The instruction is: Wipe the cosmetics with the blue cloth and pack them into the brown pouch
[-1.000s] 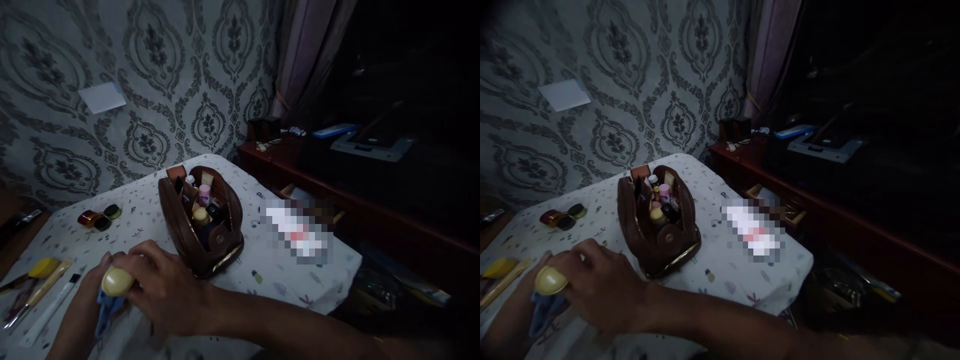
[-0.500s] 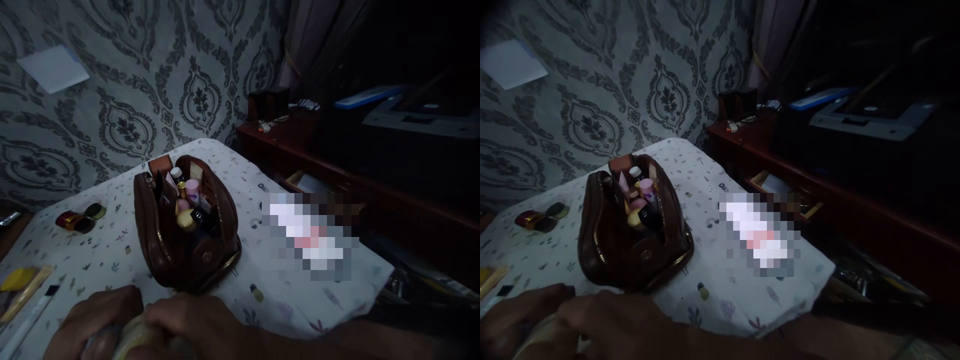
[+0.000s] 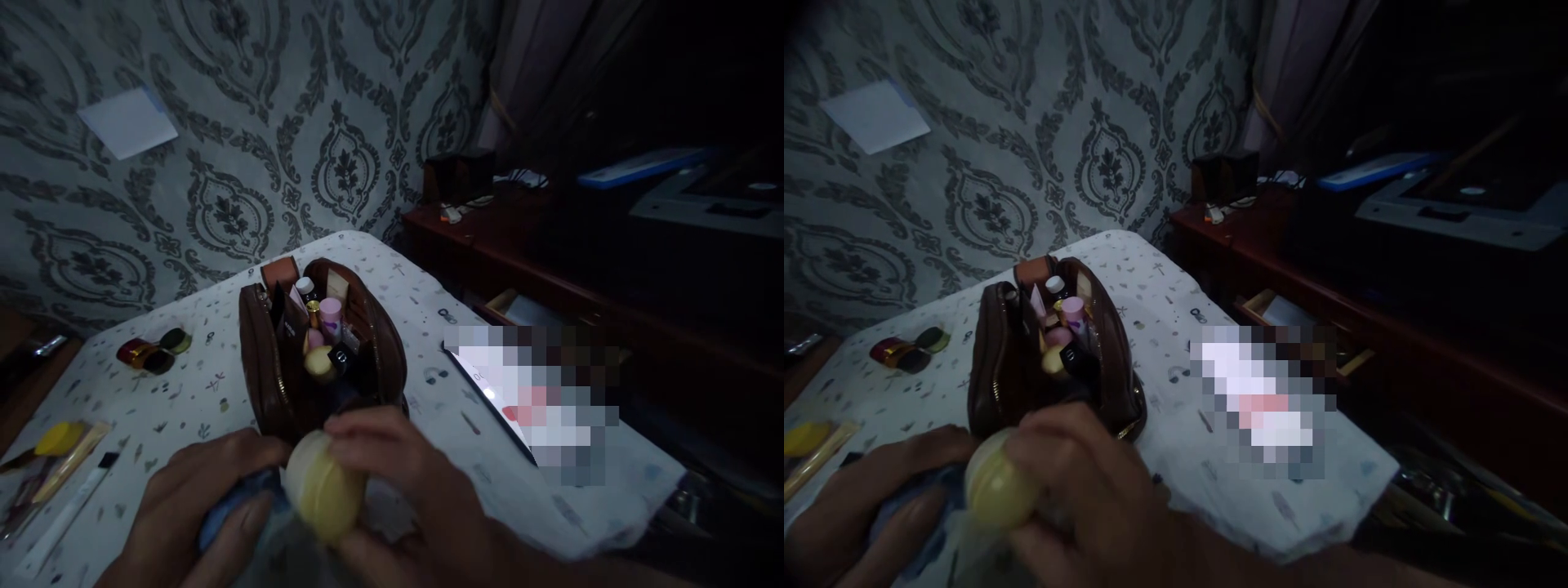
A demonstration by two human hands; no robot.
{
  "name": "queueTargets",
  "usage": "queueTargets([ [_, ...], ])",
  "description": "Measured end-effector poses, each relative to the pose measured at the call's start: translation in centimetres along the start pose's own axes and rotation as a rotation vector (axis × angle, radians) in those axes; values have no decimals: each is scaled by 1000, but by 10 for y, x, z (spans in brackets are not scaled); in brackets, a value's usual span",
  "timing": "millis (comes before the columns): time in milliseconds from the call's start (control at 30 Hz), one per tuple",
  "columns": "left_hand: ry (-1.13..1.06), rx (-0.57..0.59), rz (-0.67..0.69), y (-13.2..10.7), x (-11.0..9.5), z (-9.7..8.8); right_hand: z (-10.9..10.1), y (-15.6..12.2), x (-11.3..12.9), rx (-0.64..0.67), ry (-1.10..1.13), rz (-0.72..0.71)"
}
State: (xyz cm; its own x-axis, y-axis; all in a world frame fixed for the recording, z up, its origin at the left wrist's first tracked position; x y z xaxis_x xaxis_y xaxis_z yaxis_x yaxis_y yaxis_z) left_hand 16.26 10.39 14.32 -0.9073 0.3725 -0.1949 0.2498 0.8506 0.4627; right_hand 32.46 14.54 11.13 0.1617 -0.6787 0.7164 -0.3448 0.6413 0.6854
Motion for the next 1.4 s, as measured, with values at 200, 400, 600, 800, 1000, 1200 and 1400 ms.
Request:
queueTargets([
  [200, 291, -6, 268, 15, -20, 2, -30, 36, -9, -87, -41, 167],
  [400, 350, -57, 300, 7, -19, 1, -16, 62, -8, 133, -163, 153],
  [600, 369, -70, 296, -3, -12, 6, 23, 80, -13, 535, -365, 122],
  [800, 388, -109, 336, -1, -16, 5, 55, 85, -34, 814, -500, 77],
  [1000, 394, -114, 344, 2, -19, 3, 70, 86, -51, 884, -644, 83],
  [1200, 416, -121, 372, 4, -25, 0, 84, 86, -49, 973, -690, 66],
  [1400, 434, -119, 365, 1, -23, 1, 95, 87, -48, 1113, -754, 71],
])
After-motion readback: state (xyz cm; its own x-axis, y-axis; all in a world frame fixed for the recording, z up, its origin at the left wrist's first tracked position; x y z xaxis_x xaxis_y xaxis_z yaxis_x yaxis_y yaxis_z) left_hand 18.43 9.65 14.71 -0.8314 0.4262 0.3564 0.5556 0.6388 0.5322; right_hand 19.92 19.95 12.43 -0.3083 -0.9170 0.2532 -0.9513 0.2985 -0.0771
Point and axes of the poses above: each hand's wrist, its own y-axis towards the middle knuckle, its own z-axis out of the palm, x = y × z, the point moved 8 cm from there along y, towards the middle knuckle, and after that the axes turned 8 degrees about y, right-handed, at the moved point
